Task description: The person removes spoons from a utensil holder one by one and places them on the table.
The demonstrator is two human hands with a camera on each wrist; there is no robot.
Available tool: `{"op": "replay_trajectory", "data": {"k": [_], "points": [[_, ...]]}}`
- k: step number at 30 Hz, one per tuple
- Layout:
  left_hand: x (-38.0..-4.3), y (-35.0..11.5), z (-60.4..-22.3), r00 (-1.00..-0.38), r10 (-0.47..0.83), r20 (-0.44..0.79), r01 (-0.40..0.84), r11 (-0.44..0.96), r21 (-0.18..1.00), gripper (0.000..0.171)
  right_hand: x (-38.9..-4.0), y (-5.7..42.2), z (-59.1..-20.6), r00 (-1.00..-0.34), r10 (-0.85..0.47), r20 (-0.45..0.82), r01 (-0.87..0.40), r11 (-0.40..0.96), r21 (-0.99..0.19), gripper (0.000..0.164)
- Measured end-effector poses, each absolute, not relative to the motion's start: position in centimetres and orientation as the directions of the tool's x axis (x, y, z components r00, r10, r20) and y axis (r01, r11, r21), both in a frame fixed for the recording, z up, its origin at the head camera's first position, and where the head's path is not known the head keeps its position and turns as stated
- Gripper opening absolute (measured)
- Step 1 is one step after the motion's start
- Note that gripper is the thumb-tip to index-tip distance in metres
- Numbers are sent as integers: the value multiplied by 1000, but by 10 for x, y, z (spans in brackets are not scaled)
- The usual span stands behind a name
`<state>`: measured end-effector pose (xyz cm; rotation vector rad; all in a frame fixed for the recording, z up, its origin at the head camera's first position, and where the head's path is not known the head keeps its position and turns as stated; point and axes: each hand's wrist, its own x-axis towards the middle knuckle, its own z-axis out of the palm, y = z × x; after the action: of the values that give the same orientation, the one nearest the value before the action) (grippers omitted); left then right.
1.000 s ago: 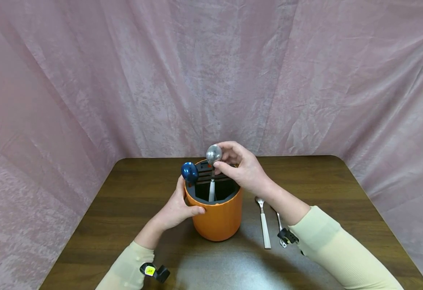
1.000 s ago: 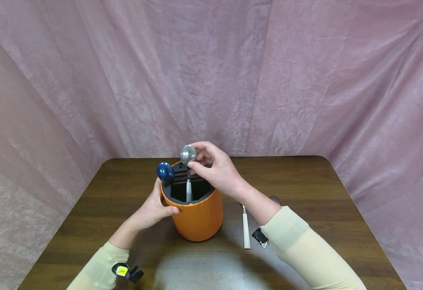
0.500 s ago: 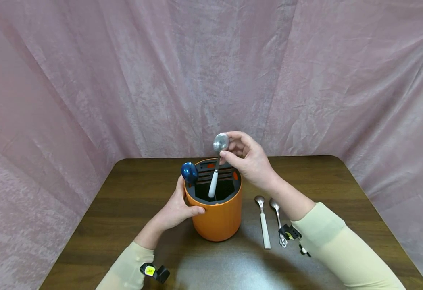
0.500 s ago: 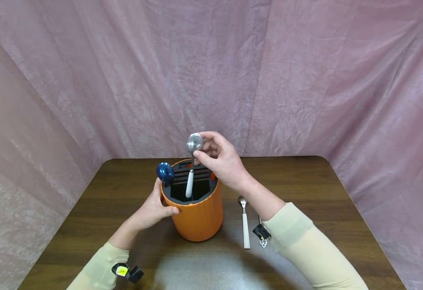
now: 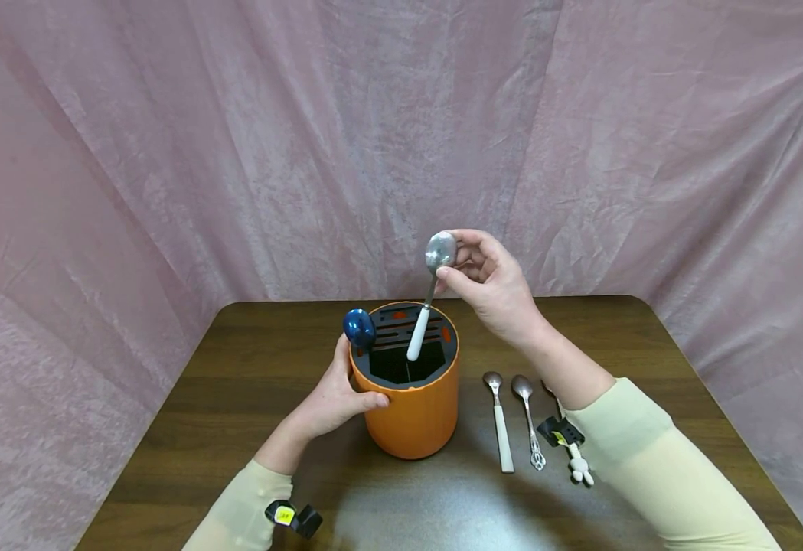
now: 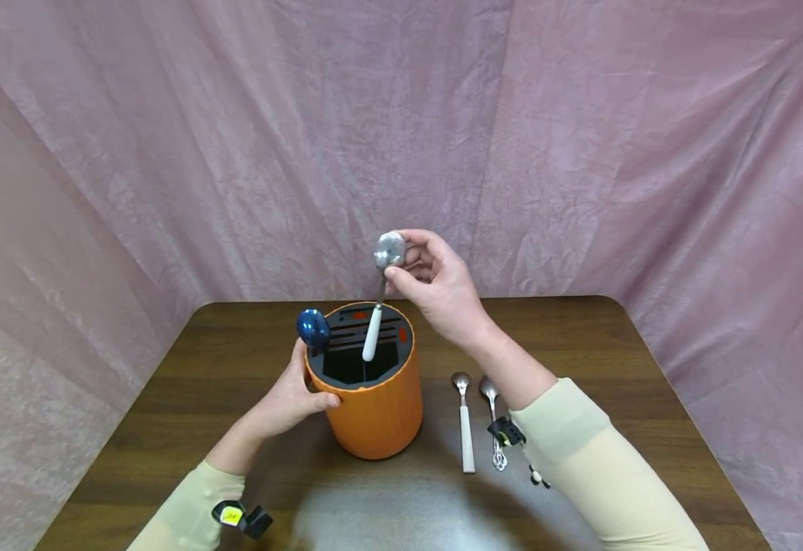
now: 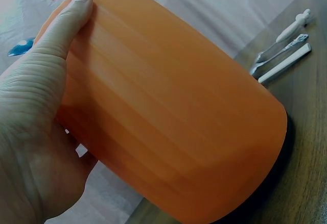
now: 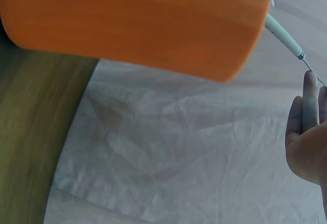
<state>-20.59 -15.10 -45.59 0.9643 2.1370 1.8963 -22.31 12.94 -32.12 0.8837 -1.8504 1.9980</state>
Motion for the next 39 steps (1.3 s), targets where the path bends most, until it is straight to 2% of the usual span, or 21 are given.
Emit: {"op": "replay_trajectory", "data": {"k": [8,22,39], "points": [[-205,-152,-456,-800,521,297,363,25,932,113,-225,149,-308,-754,-122,645,-622,-180,-762,46],[-206,-150,-457,-805,520,285,364,53,930,114,-226,186,-304,-762,-28,647,-639,-126,-759,46],[-206,-148,-455,-800,524,292,365,39,930,115,-223,234,-318,-808,-33,588,-586,-56,-808,40]]}}
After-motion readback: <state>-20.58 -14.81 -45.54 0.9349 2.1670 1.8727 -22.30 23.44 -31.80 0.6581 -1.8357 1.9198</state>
